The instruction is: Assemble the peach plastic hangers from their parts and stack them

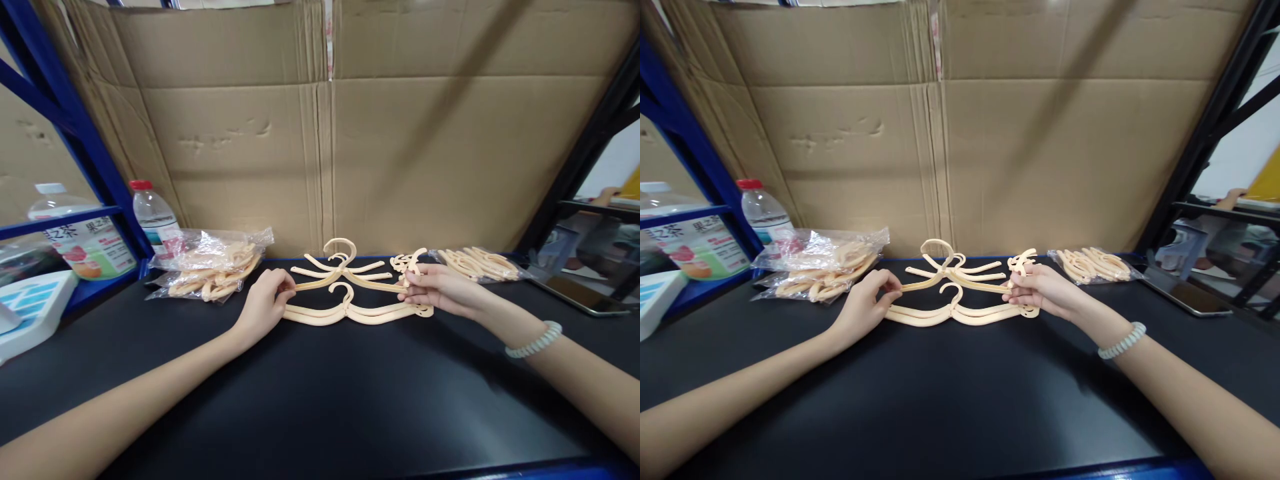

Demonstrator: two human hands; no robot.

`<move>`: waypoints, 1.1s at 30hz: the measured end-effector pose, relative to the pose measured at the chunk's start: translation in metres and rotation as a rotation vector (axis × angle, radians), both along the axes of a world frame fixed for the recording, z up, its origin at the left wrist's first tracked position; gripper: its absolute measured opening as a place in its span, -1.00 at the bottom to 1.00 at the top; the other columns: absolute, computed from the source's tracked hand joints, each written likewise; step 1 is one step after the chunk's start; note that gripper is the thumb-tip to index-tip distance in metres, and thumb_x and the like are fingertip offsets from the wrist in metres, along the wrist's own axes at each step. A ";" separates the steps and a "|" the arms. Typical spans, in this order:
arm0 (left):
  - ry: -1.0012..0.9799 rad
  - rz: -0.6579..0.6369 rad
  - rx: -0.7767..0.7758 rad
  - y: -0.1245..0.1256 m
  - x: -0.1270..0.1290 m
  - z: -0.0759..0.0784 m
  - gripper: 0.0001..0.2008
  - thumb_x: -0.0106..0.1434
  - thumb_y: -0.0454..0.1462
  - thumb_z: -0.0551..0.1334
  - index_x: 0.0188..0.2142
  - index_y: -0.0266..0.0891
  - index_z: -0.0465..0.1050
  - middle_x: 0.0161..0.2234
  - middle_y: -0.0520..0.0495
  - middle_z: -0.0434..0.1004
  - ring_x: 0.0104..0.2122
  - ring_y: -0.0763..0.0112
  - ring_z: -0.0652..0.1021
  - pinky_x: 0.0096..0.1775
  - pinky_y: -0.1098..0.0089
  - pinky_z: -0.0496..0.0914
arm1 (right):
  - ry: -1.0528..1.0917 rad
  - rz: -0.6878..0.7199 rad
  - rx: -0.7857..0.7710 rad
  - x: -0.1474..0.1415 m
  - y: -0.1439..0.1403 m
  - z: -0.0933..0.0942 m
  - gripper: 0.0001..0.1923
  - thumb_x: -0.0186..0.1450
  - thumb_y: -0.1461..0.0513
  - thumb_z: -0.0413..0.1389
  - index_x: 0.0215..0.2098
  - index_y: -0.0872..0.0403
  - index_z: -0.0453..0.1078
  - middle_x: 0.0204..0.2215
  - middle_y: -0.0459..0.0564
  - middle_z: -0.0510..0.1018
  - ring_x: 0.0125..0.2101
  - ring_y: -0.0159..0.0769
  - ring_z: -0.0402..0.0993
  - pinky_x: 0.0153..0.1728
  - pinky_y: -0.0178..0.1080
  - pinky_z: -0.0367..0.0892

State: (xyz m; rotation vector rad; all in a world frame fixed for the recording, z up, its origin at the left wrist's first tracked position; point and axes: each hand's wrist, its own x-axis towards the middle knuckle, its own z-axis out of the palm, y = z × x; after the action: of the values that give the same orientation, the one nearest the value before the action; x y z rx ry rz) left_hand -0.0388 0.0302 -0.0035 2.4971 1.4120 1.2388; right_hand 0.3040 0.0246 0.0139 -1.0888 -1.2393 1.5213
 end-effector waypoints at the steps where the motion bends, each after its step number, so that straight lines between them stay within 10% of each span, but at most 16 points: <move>1: 0.002 0.000 0.004 0.000 0.000 0.000 -0.87 0.15 -0.45 0.13 -0.44 -0.21 0.30 -0.45 0.02 0.36 -0.38 0.36 0.41 -0.32 0.35 0.31 | -0.001 0.003 -0.002 0.000 0.000 0.000 -0.78 0.10 0.20 0.30 -0.52 0.11 0.35 -0.51 -0.02 0.52 -0.38 -0.26 0.58 -0.32 -0.31 0.52; 33: 0.171 -0.089 0.092 -0.007 0.002 0.001 -0.91 0.23 -0.36 0.11 -0.26 -0.19 0.32 -0.37 -0.02 0.41 -0.34 0.35 0.43 -0.29 0.35 0.35 | -0.110 -0.254 0.282 -0.010 0.000 -0.008 -0.67 -0.03 0.18 0.36 -0.48 0.06 0.29 -0.61 -0.14 0.44 -0.59 -0.38 0.46 -0.61 -0.35 0.35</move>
State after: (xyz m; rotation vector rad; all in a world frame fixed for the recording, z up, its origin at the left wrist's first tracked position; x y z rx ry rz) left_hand -0.0371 0.0235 -0.0027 2.7535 1.2850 1.1239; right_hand 0.2936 0.0246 0.0061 -1.1053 -1.2899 1.0726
